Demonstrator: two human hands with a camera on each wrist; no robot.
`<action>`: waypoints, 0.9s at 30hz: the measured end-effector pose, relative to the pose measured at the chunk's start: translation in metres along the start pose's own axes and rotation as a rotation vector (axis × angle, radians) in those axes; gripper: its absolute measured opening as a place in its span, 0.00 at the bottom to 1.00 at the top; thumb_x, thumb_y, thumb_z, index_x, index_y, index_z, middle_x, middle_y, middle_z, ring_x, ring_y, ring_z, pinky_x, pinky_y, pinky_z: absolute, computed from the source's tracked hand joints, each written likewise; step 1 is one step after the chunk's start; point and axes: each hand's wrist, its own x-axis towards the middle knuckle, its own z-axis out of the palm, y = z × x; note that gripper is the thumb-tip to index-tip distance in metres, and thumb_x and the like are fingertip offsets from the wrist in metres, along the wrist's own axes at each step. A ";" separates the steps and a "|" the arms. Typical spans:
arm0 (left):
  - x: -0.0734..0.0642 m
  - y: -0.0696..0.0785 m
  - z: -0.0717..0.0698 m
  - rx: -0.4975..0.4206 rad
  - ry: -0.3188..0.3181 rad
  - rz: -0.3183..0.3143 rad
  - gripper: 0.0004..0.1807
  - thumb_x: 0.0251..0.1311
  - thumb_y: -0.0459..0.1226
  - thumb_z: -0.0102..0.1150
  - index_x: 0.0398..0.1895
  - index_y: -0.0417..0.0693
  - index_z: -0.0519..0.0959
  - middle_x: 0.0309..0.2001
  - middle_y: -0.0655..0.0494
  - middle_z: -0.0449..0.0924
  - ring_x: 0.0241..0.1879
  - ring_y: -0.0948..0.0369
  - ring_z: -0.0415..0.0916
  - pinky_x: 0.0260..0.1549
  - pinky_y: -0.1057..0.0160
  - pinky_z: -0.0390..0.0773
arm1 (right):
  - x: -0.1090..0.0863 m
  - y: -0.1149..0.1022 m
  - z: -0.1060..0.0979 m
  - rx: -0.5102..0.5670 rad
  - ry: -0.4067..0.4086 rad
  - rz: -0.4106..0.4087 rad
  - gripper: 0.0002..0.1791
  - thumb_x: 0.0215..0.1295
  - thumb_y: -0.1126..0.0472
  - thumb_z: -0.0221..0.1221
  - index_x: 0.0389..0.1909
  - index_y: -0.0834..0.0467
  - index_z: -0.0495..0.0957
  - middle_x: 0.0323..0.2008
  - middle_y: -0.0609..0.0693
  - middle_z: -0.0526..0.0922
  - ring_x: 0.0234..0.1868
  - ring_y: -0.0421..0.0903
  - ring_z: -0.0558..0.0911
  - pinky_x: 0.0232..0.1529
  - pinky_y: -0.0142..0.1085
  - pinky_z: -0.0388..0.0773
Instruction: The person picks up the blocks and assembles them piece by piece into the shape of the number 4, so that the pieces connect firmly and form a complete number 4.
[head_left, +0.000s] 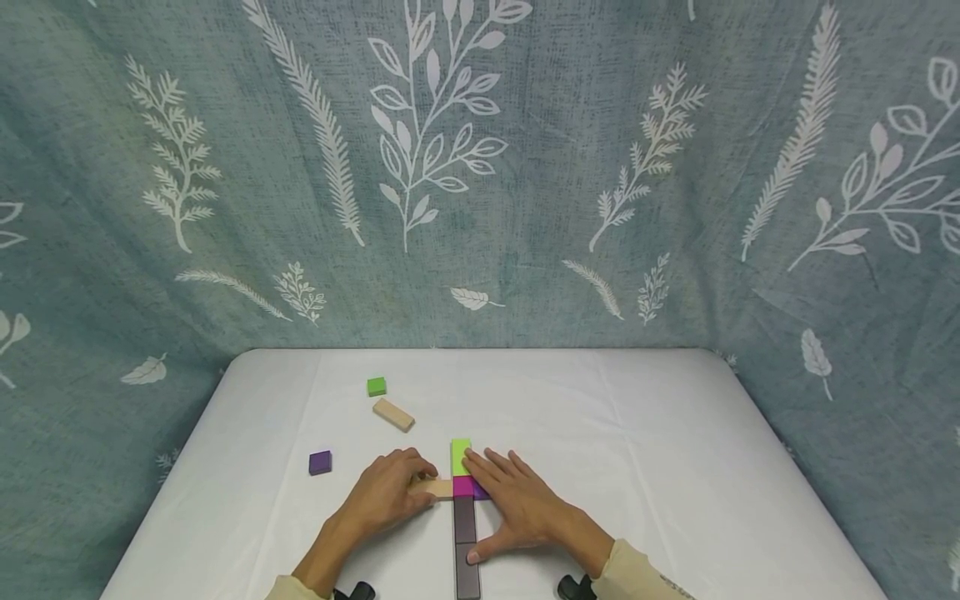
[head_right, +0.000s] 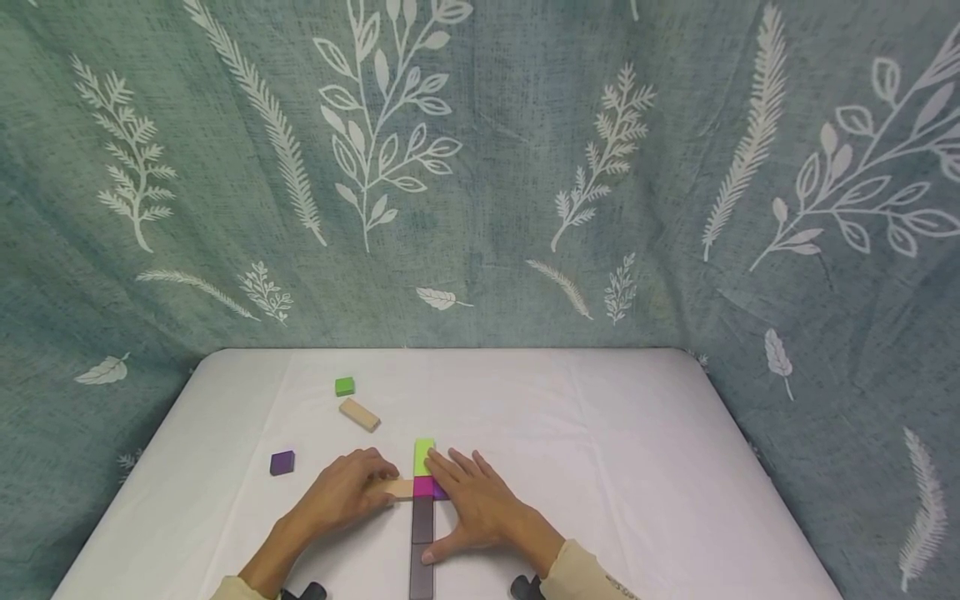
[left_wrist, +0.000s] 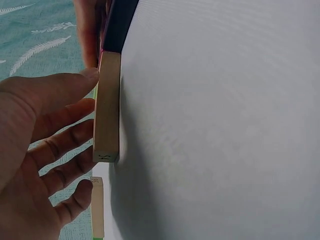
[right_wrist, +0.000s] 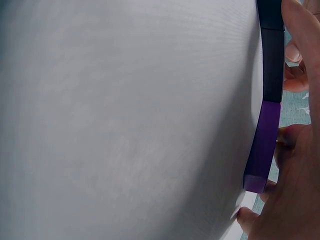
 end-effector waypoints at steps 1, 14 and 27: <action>0.000 0.000 0.000 0.000 0.001 -0.002 0.15 0.52 0.45 0.76 0.43 0.52 0.87 0.38 0.65 0.80 0.37 0.67 0.72 0.40 0.57 0.74 | 0.000 0.000 0.000 0.001 -0.001 0.001 0.73 0.41 0.14 0.59 0.82 0.51 0.46 0.81 0.44 0.45 0.80 0.54 0.48 0.76 0.55 0.41; -0.002 0.000 -0.001 -0.022 0.027 -0.044 0.14 0.60 0.50 0.69 0.44 0.55 0.86 0.37 0.69 0.78 0.38 0.67 0.73 0.43 0.55 0.74 | 0.001 0.000 0.002 -0.004 -0.007 0.014 0.73 0.40 0.13 0.59 0.82 0.50 0.46 0.81 0.44 0.45 0.80 0.53 0.48 0.76 0.55 0.41; -0.007 -0.006 -0.001 -0.062 0.085 -0.046 0.14 0.61 0.49 0.68 0.47 0.55 0.85 0.39 0.64 0.80 0.40 0.64 0.76 0.44 0.53 0.75 | 0.000 -0.001 0.000 -0.003 -0.002 0.006 0.73 0.40 0.14 0.59 0.82 0.51 0.47 0.81 0.45 0.46 0.80 0.54 0.49 0.76 0.55 0.42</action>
